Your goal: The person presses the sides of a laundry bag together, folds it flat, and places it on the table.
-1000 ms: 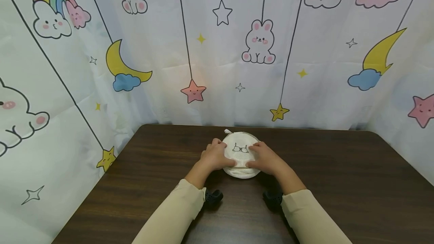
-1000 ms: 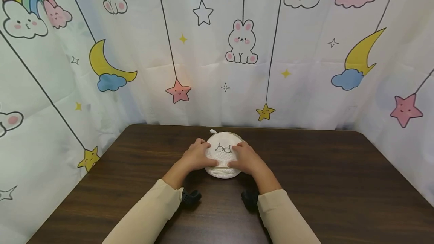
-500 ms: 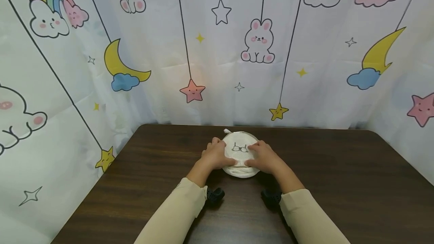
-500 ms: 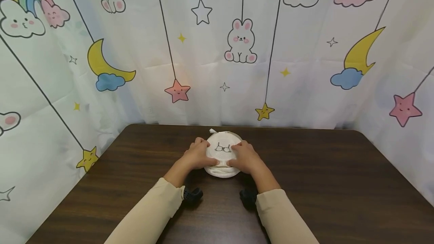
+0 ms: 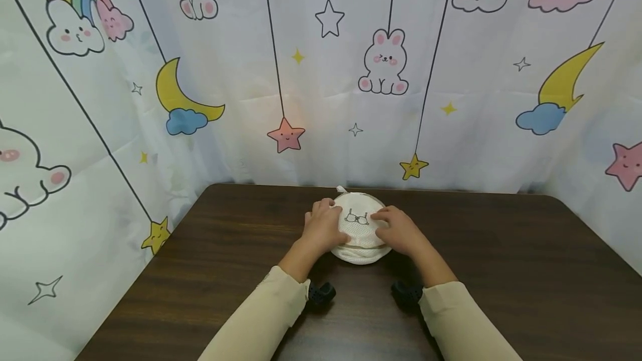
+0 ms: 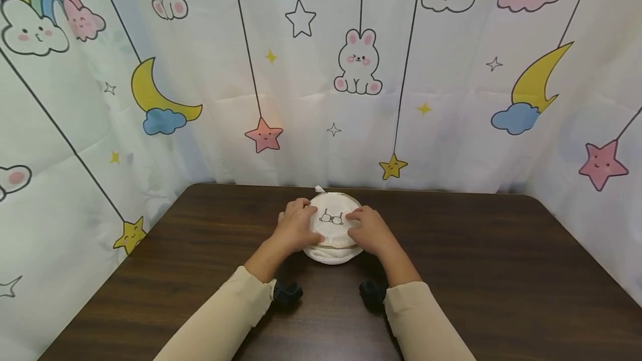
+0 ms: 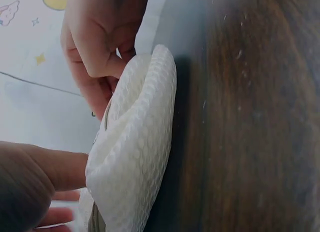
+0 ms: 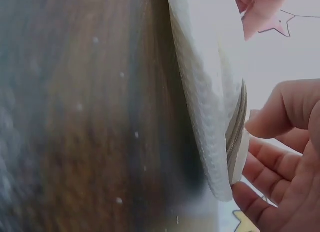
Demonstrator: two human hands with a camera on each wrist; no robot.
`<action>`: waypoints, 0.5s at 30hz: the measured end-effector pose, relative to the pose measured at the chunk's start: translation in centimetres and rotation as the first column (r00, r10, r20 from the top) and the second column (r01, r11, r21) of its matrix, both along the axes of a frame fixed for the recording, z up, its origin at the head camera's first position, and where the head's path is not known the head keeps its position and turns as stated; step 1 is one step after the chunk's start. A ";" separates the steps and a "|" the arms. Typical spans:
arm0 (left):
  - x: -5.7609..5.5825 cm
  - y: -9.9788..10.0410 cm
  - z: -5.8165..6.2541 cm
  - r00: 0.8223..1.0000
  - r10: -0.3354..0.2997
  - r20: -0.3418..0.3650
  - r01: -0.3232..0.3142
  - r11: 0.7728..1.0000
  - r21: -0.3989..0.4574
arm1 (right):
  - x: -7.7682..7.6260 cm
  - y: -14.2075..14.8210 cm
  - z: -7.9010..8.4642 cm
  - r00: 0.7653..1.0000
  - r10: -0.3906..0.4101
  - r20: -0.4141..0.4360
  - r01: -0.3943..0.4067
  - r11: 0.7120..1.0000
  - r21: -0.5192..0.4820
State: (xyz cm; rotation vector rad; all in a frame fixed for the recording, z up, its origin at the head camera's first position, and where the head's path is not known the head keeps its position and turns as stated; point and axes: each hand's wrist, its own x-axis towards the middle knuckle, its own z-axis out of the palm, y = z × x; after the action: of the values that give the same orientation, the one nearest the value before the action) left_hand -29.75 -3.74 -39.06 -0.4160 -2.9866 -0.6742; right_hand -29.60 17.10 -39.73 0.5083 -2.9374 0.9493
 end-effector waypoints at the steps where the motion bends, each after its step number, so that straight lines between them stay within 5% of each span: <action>1: 0.0 0.0 0.0 1.000 -0.021 -0.007 0.021 1.000 0.002 | 0.0 0.1 0.0 1.000 -0.005 0.000 0.005 1.000 -0.009; 9: -0.8 -0.5 -0.5 0.987 -0.161 -0.003 0.161 0.982 0.100 | -0.2 0.3 -0.1 0.998 -0.023 0.060 0.026 0.998 -0.049; 15: -1.1 -0.5 -0.8 0.976 -0.215 0.029 0.212 0.974 0.074 | -0.5 0.4 -0.4 0.995 -0.011 0.097 0.016 0.998 -0.055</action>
State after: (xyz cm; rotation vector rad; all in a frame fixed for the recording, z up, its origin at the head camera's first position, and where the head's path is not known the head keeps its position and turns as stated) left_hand -30.88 -4.27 -39.83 -0.7358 -2.9674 -0.8105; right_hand -30.05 17.47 -40.13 0.4520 -2.9843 1.0808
